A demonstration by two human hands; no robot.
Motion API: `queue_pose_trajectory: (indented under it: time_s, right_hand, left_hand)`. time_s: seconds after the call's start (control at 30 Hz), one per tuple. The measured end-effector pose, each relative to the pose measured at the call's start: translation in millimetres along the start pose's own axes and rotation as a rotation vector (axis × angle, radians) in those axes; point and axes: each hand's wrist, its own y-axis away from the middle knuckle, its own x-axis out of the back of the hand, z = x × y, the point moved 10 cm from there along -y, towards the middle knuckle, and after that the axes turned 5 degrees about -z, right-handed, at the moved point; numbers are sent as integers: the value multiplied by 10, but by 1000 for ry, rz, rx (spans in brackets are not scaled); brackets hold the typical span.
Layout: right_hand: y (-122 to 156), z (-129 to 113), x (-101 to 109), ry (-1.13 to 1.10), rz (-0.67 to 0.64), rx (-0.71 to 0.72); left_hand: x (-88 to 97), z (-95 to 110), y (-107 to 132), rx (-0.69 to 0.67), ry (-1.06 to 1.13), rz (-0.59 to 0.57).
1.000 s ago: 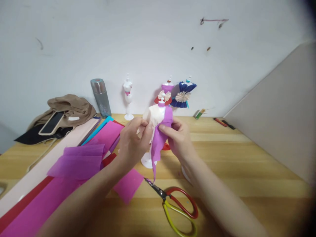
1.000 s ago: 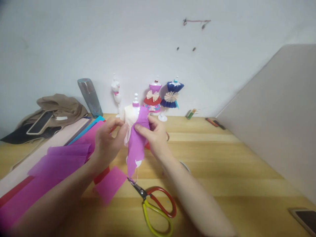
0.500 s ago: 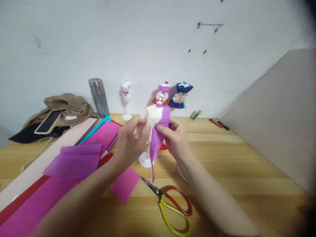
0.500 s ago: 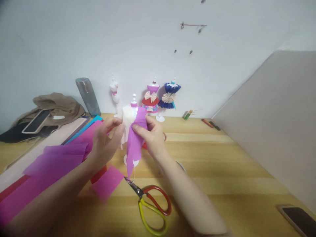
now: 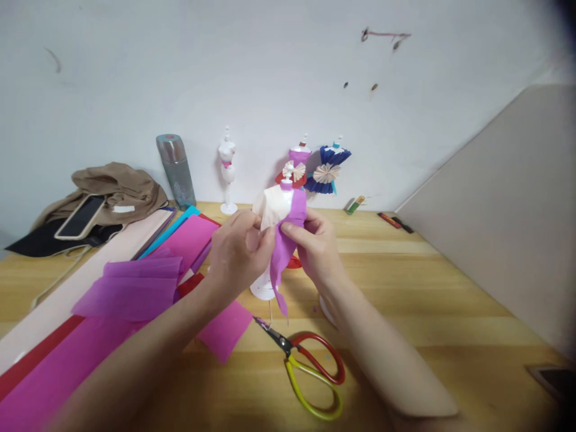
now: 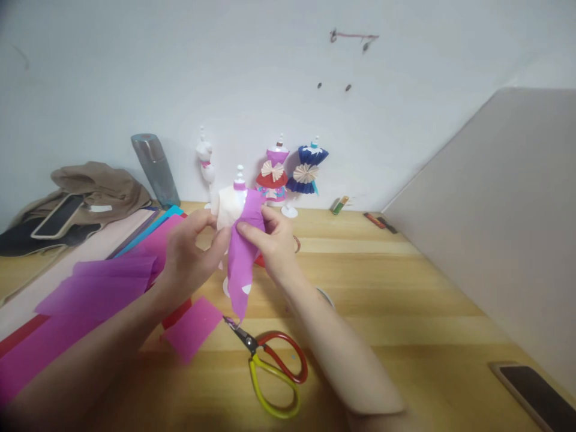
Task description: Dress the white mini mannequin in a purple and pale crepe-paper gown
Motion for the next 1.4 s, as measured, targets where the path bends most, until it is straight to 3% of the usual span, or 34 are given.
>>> queue_pose_trajectory:
  time_s: [0.53,0.67,0.97,1.13,1.4]
  right_hand:
    - [-3,-35,34,-7,19,-4]
    - [3,-21,34,24,19,-8]
    - [31,-38,-9,23,30,22]
    - [40,-14,-10,34,34,15]
    - [15,-8,24,13,37,24]
  left_hand:
    - [136,32,-31,-13,94,71]
    - [136,61,-26,-40,18,87]
    - [81,293,112,-299,-369,180]
    - [22,399,160,-419,-440,175]
    - [16,274,98,-314,-259,114]
